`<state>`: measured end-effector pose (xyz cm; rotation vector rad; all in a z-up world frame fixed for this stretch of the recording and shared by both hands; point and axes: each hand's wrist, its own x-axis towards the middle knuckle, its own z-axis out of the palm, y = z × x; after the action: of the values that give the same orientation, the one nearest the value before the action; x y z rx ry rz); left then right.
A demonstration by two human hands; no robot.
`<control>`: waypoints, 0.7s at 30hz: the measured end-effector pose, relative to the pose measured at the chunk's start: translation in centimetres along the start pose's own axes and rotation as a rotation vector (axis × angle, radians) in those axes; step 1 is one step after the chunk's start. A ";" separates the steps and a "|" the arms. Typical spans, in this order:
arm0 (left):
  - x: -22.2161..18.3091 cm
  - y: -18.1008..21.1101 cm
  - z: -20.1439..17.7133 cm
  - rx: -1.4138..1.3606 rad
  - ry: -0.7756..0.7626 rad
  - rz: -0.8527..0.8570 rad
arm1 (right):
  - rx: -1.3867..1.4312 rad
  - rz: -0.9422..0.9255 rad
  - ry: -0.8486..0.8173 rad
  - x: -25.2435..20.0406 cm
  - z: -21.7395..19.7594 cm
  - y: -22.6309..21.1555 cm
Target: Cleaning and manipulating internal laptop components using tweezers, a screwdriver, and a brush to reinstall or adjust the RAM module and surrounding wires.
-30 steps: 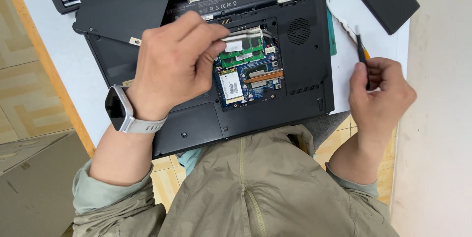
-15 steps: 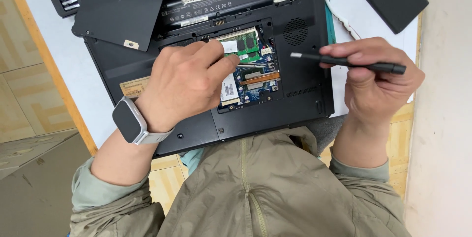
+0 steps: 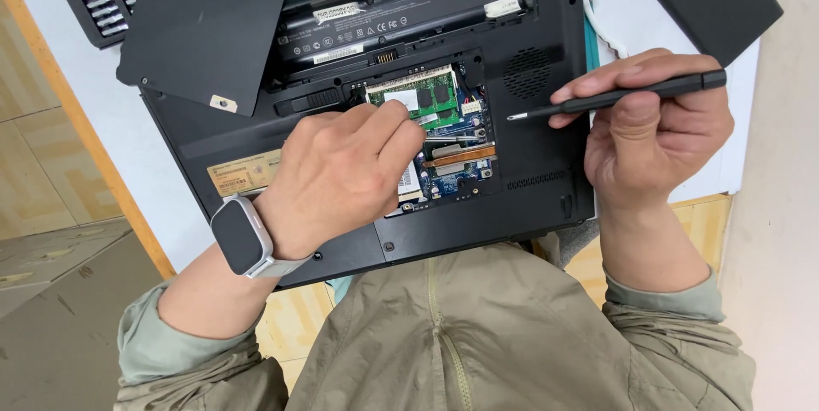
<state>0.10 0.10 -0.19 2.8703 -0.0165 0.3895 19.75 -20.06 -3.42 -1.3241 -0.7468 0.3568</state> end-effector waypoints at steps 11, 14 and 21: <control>-0.1 0.0 0.2 0.112 -0.055 -0.018 | -0.029 0.000 -0.052 0.1 -0.3 0.3; -0.5 0.2 0.4 0.203 -0.085 0.013 | -0.020 0.022 -0.052 0.1 -0.2 0.1; -0.8 0.7 0.6 0.182 -0.040 -0.033 | -0.040 0.005 -0.072 0.2 0.3 -0.3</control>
<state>-0.51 -0.70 -0.78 3.0534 0.0618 0.3439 19.66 -19.77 -3.06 -1.3562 -0.8151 0.3968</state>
